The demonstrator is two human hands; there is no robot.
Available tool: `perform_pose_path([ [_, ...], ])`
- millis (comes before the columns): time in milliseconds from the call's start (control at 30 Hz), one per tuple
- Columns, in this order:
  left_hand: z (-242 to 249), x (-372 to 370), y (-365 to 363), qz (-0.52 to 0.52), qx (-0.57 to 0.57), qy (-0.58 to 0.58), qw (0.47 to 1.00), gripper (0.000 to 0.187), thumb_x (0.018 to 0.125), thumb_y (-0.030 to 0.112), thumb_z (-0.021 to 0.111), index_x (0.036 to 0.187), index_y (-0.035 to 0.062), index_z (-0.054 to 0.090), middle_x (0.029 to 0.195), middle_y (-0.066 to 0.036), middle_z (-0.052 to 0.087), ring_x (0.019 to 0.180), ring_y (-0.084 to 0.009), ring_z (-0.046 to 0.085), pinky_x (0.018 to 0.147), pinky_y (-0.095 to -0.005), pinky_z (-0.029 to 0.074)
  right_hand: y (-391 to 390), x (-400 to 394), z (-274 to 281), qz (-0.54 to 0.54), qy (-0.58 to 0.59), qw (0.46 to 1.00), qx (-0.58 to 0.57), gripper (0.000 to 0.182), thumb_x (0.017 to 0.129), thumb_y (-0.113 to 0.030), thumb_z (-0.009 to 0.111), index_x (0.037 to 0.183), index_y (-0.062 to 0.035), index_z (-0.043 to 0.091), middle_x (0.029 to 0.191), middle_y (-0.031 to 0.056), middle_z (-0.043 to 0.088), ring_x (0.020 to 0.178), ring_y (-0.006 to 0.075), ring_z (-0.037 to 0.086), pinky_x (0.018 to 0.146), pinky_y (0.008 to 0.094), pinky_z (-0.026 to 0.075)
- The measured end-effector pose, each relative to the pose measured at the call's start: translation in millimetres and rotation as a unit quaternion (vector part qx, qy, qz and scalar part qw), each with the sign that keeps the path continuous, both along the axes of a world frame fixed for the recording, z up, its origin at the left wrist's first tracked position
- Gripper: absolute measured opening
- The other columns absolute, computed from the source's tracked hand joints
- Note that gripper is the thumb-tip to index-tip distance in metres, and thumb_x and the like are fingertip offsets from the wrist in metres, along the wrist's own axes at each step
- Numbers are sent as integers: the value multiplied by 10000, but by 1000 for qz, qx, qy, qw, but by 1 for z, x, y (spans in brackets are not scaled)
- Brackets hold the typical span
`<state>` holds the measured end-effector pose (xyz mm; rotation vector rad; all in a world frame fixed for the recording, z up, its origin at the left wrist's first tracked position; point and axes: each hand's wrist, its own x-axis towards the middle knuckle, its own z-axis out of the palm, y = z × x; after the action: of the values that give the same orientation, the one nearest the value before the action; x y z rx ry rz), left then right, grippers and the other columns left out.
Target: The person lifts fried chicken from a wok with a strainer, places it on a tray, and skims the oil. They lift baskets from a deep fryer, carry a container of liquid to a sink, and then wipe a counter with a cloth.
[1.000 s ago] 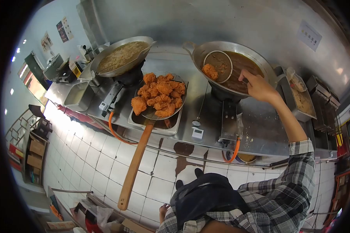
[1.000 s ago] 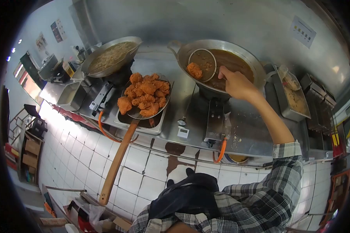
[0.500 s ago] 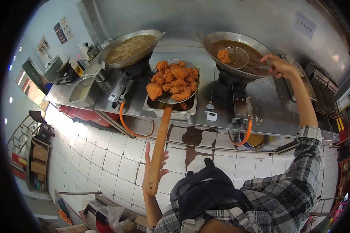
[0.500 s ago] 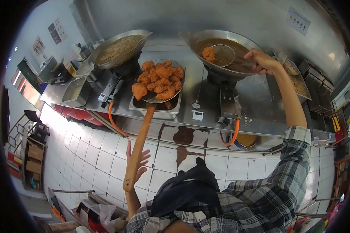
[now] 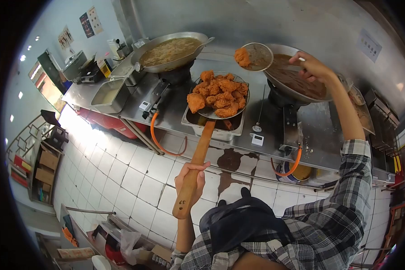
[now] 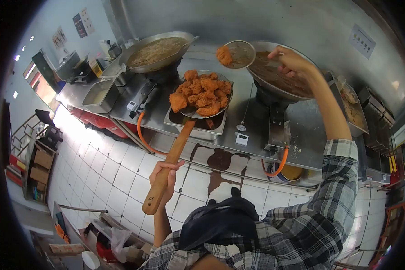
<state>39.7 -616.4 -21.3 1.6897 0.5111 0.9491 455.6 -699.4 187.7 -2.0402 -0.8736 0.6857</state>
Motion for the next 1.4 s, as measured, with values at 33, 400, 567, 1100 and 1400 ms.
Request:
perform_pose_path([
  [33,-3,0,0,6,9,-11,1000,54,840,29,501,892,15,499,935,-122,651,659,-70,513,600,-193,420,11,-12,-7,14,-62,998,-13,410,722,21,318,1076,-116,473,742,64,483,502,91,360,403,247,284],
  [400,-14,-6,-6,-17,-1,-2,1000,103,830,-7,483,931,17,483,1014,-152,635,767,-75,565,670,-183,433,54,-40,-86,124,-454,881,45,290,744,49,432,1005,-77,451,771,245,569,773,416,553,680,486,400],
  [567,-31,-7,-8,-17,-36,-6,999,89,832,-5,483,917,17,474,1023,-162,628,633,-32,507,589,-172,418,48,-22,-87,90,-420,902,42,264,758,28,424,1000,-74,457,768,245,570,781,407,554,689,487,398],
  [1100,-52,2,-3,28,-11,-42,999,129,901,173,449,861,53,424,936,-209,636,842,-169,574,815,-286,410,20,14,-64,22,232,954,188,324,850,-56,339,1161,-27,423,699,53,425,444,32,268,348,169,223],
  [1400,-75,-3,25,26,27,-24,999,170,899,220,460,881,65,392,955,-197,636,645,-87,457,685,-215,375,-59,118,-28,-120,69,975,172,298,858,-75,392,1152,-38,423,663,40,449,450,41,305,337,182,232],
])
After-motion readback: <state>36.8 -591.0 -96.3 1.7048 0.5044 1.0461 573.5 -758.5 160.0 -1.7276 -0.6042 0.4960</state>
